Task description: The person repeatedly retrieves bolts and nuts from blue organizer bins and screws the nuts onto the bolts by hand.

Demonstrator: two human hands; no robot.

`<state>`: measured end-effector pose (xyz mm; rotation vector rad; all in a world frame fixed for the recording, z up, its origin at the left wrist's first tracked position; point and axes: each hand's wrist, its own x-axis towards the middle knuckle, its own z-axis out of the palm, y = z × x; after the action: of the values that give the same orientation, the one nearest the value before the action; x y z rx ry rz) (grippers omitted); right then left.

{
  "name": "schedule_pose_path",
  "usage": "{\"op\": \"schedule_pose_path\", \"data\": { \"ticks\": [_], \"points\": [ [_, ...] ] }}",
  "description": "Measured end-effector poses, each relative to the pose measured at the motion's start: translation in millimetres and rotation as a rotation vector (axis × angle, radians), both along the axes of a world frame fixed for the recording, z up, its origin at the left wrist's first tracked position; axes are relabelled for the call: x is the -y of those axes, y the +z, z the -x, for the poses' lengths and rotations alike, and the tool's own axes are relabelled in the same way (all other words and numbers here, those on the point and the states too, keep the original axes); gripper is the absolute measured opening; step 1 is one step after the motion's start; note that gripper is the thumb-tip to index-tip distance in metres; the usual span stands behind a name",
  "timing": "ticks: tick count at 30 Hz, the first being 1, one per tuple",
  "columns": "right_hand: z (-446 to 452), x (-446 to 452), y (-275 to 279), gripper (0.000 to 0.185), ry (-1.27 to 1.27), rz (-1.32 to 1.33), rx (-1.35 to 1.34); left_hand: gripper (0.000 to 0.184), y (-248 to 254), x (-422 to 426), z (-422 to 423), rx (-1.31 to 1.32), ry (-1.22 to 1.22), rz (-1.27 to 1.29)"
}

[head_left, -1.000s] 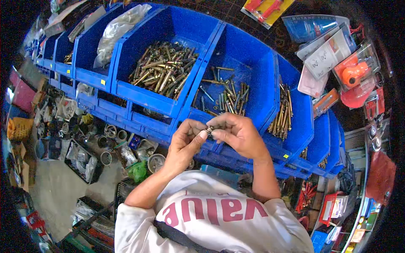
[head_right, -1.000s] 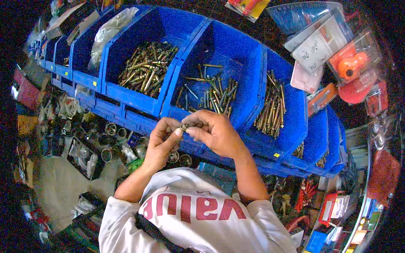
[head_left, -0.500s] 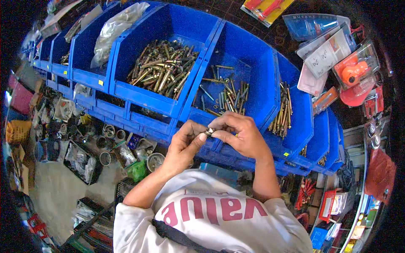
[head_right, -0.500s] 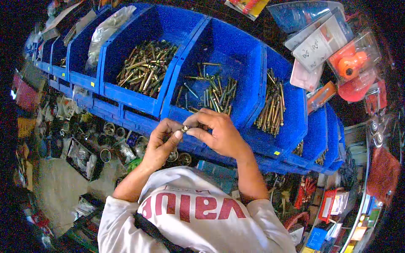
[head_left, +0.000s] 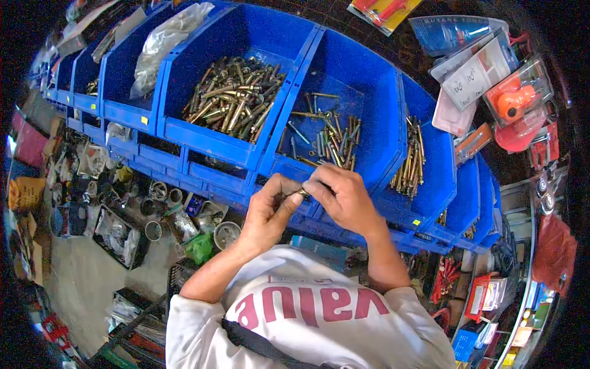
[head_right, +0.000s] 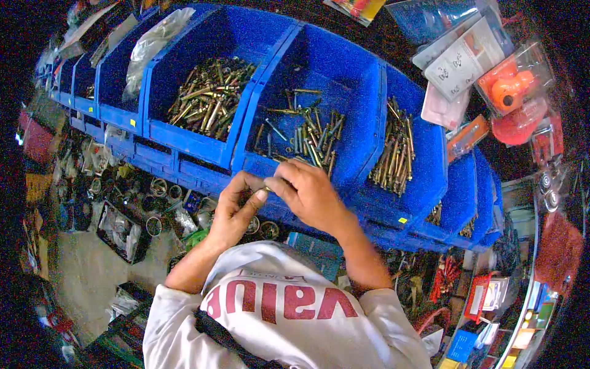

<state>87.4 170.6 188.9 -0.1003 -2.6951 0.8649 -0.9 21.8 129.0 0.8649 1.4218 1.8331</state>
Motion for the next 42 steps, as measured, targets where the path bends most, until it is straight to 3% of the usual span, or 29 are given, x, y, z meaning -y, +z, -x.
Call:
{"op": "schedule_pose_path", "data": {
  "ticks": [2,5,9,11,12,13,16,19,21,22,23,26,28,29,35,36,38,40,42],
  "points": [
    [-1.5,1.6,2.2,0.02,-0.025,0.0,0.017,0.007,-1.3,-1.3,0.2,-0.045,0.011,0.015],
    [-4.0,1.2,10.8,0.019,-0.093,0.281,-0.016,0.006,-4.4,-6.5,-2.7,-0.086,0.065,-0.082],
    [-11.1,-4.8,16.2,0.022,-0.002,0.09,0.16,0.006,-2.3,-6.5,-5.1,-0.085,0.039,-0.059],
    [-13.1,-7.0,11.0,0.029,-0.097,0.18,0.138,0.006,-3.9,-7.6,-7.2,-0.056,0.049,-0.074],
    [-10.8,-6.0,6.3,0.035,-0.075,0.23,-0.053,0.006,-3.3,-7.9,-7.3,-0.058,0.051,-0.074],
    [-12.5,-7.3,7.1,0.035,-0.073,0.231,-0.055,0.006,-2.6,-7.8,-7.6,-0.083,0.063,-0.082],
    [-19.1,-9.0,16.4,0.043,-0.092,0.273,0.273,0.006,-2.1,-7.7,-10.5,-0.078,0.062,-0.086],
    [-14.5,-4.9,12.2,0.045,-0.083,0.322,-0.072,0.007,-1.0,-4.6,-10.6,-0.026,0.025,-0.041],
    [-22.3,-11.6,14.2,0.046,0.011,0.443,0.196,0.007,-0.3,-4.3,-13.1,-0.033,0.019,-0.033],
    [-22.3,-11.2,15.5,0.033,-0.102,0.393,0.312,0.007,0.2,-6.1,-16.0,-0.062,0.037,-0.07],
    [-22.0,-11.4,12.9,0.033,-0.103,0.397,0.304,0.007,3.5,-5.3,-17.4,-0.043,0.025,-0.073],
    [-20.7,-8.8,13.0,0.023,0.032,0.383,0.011,0.007,0.3,-2.2,-15.5,0.019,0.004,0.047],
    [-21.9,0.0,15.7,0.02,-0.01,0.454,0.17,0.007,-1.9,-2.0,-15.8,0.026,0.003,0.027],
    [-20.4,-1.2,10.2,0.019,-0.026,0.336,0.139,0.007,-4.6,-4.5,-16.6,-0.013,0.015,-0.04],
    [-22.4,9.4,-2.0,0.015,0.018,0.351,0.122,0.007,-0.5,9.3,-13.9,-0.012,0.018,0.052],
    [-20.7,13.8,-3.5,0.019,0.021,0.384,0.133,0.008,3.5,7.2,-16.2,-0.157,0.103,-0.004],
    [-16.0,22.4,-12.2,0.022,0.004,0.316,0.093,0.007,5.5,14.7,-12.1,-0.337,0.131,0.125],
    [-11.2,30.8,-17.4,0.026,-0.019,0.353,0.017,0.007,6.7,17.5,-9.9,-0.42,0.163,0.111],
    [-6.9,37.6,-17.6,0.029,-0.087,0.373,0.03,0.011,7.8,19.8,-5.1,-0.746,0.245,0.019]
  ]
}}
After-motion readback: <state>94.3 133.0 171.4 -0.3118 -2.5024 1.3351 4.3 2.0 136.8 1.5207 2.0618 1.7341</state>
